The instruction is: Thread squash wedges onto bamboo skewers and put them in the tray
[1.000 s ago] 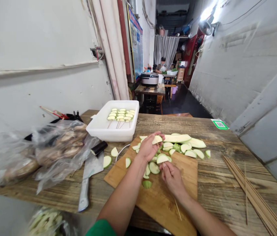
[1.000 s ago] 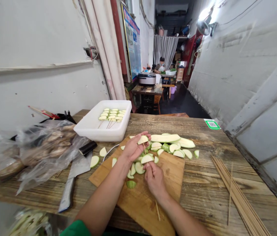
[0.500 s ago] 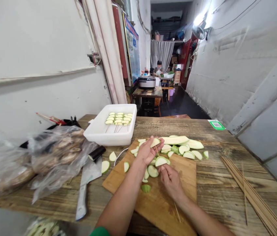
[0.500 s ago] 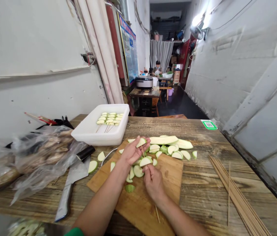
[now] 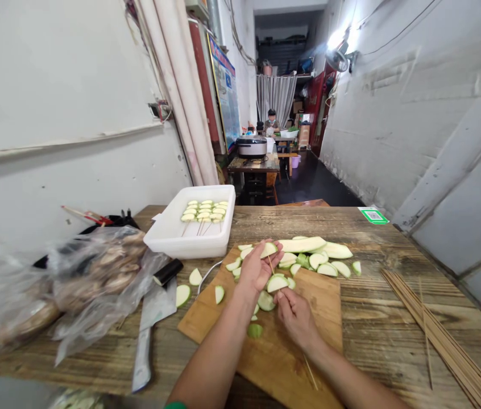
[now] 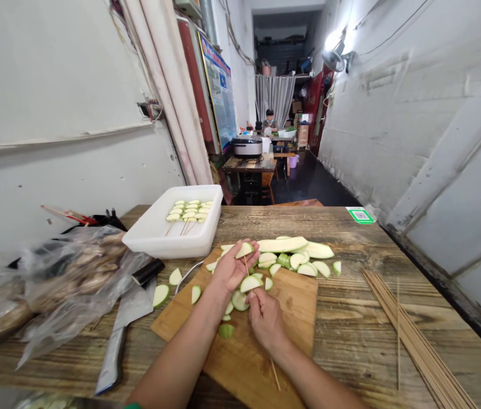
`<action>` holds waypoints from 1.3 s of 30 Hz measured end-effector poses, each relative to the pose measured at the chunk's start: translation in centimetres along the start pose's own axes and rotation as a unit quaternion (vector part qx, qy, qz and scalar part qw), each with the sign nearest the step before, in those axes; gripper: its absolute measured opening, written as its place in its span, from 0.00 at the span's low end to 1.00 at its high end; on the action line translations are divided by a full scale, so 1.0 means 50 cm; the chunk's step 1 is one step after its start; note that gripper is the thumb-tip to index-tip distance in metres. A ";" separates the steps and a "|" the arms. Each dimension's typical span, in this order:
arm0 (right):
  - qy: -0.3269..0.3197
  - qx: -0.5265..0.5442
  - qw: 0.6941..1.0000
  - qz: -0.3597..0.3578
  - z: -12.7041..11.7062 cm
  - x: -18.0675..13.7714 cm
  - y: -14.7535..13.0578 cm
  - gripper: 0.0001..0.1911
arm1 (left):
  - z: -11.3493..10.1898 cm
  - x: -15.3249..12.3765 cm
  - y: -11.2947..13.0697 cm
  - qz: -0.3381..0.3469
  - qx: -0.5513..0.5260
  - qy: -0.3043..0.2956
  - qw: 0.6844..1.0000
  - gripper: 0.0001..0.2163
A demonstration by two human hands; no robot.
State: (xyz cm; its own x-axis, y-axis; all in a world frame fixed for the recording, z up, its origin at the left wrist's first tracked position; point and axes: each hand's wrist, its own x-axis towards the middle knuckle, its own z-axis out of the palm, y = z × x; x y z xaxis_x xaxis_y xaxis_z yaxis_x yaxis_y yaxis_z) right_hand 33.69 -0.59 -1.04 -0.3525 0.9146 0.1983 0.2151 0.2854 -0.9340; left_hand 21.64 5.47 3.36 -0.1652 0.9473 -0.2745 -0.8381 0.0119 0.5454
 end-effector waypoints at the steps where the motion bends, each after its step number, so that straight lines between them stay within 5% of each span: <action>1: -0.002 0.000 1.000 0.000 0.000 0.000 0.000 0.15 | 0.000 0.000 0.000 0.003 0.000 0.002 1.000 0.06; 39: 0.054 -0.006 0.998 -0.024 -0.006 0.003 -0.002 0.16 | 0.014 -0.010 -0.041 0.078 0.067 0.017 0.995 0.03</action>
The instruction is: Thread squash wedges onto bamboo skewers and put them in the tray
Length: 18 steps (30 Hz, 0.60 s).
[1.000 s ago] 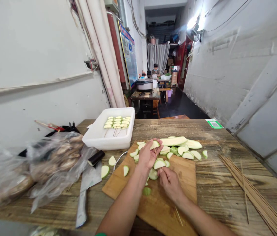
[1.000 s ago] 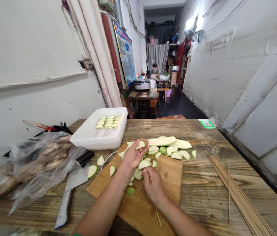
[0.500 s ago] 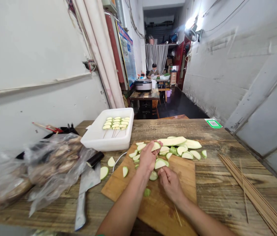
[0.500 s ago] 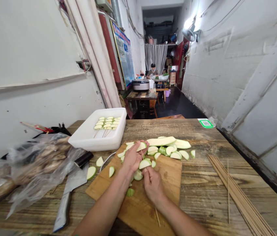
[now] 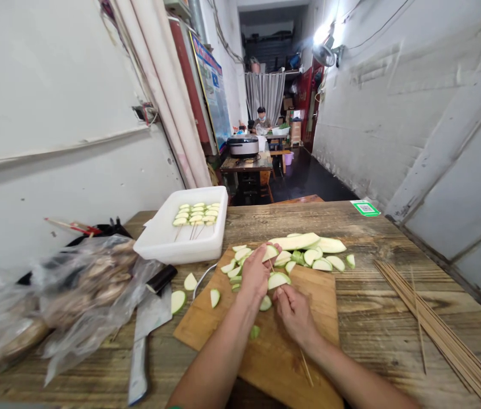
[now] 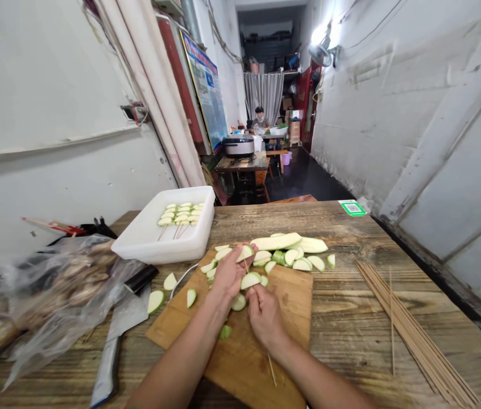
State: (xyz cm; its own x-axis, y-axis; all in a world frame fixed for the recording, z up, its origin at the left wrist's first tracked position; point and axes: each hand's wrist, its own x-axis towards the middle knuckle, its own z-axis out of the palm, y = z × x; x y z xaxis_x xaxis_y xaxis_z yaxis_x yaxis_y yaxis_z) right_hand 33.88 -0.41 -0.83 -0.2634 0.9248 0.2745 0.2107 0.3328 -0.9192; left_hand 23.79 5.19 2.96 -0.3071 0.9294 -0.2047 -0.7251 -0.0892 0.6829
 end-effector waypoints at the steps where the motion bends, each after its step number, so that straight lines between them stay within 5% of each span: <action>1: 0.000 0.000 1.000 0.003 0.000 0.000 0.000 0.15 | 0.001 0.000 -0.001 0.001 0.001 0.002 1.000 0.03; 18: 0.012 0.005 1.000 0.003 0.000 0.000 0.004 0.16 | 0.001 -0.006 -0.009 -0.002 0.019 -0.006 1.000 0.05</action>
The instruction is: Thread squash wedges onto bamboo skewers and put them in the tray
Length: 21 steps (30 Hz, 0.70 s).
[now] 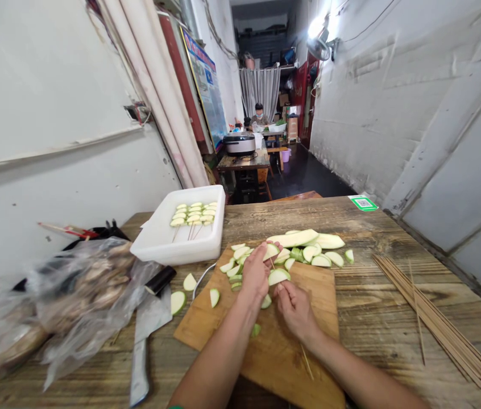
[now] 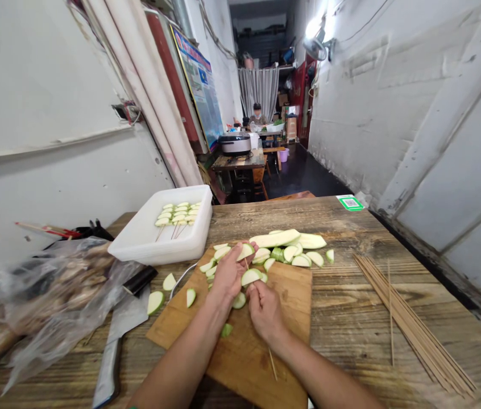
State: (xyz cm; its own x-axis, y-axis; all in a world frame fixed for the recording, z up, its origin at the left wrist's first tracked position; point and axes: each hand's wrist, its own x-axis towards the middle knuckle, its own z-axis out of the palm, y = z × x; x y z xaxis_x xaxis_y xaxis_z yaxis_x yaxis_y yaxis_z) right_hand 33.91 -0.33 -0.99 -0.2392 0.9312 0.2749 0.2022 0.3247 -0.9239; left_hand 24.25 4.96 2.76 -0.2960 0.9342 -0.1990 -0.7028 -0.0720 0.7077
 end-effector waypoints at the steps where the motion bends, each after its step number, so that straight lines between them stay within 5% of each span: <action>1: 0.000 0.002 1.000 0.001 -0.001 0.001 0.000 0.15 | 0.002 -0.002 -0.001 -0.004 0.001 0.002 1.000 0.04; 12: 0.008 0.008 1.000 -0.005 -0.005 0.009 0.010 0.16 | 0.016 -0.024 -0.010 -0.011 0.036 -0.001 0.999 0.11; 21: 0.022 0.038 0.999 0.014 -0.015 0.024 0.010 0.17 | 0.012 -0.032 -0.023 -0.039 0.032 -0.073 0.996 0.15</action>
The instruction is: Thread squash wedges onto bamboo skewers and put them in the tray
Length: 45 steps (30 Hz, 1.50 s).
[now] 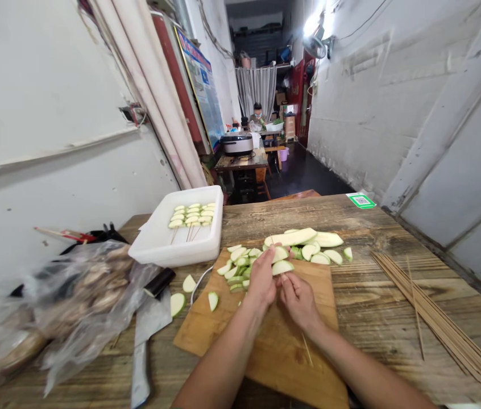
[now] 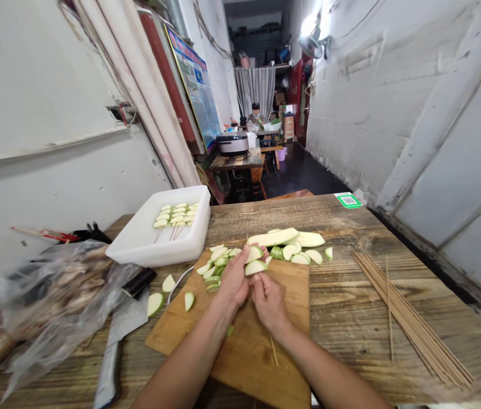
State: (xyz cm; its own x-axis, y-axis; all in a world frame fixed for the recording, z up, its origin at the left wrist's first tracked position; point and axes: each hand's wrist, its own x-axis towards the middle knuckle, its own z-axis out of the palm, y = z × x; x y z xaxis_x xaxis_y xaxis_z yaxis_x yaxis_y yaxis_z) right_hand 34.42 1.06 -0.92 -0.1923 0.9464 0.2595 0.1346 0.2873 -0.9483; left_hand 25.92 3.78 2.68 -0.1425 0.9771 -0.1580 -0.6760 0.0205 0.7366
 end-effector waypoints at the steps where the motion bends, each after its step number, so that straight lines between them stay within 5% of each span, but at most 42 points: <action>1: 0.004 0.012 1.000 0.006 -0.001 0.002 0.000 0.17 | 0.002 -0.003 0.002 -0.015 0.006 -0.013 1.000 0.16; 7: 0.047 0.068 0.996 0.035 -0.003 0.012 -0.004 0.19 | 0.014 -0.017 0.000 -0.066 0.052 -0.065 0.994 0.15; 13: 0.047 -0.015 0.999 -0.004 0.004 0.002 0.003 0.18 | 0.016 -0.017 -0.004 -0.022 0.056 -0.010 0.998 0.14; 26: 0.088 -0.072 0.992 -0.045 -0.009 0.013 -0.001 0.15 | 0.021 -0.032 -0.029 -0.012 0.059 -0.058 0.996 0.14; 31: 0.017 -0.023 0.999 -0.038 -0.010 0.007 -0.014 0.16 | 0.011 -0.012 -0.002 0.002 0.039 -0.005 0.999 0.21; 37: -0.067 0.003 0.997 -0.027 -0.002 -0.003 -0.017 0.16 | -0.006 0.006 0.046 0.034 0.010 0.020 0.999 0.14; 45: -0.058 -0.030 0.997 -0.029 0.003 -0.006 -0.003 0.15 | -0.011 0.008 0.032 0.052 0.038 0.025 0.998 0.11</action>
State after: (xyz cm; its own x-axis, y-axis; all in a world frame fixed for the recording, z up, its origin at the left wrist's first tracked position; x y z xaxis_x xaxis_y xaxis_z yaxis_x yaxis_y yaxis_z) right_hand 34.33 0.70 -0.88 -0.3123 0.9056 0.2871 0.1774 0.3525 -0.9188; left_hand 24.38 4.10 3.45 -0.2461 0.9632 -0.1080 -0.5988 -0.0635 0.7984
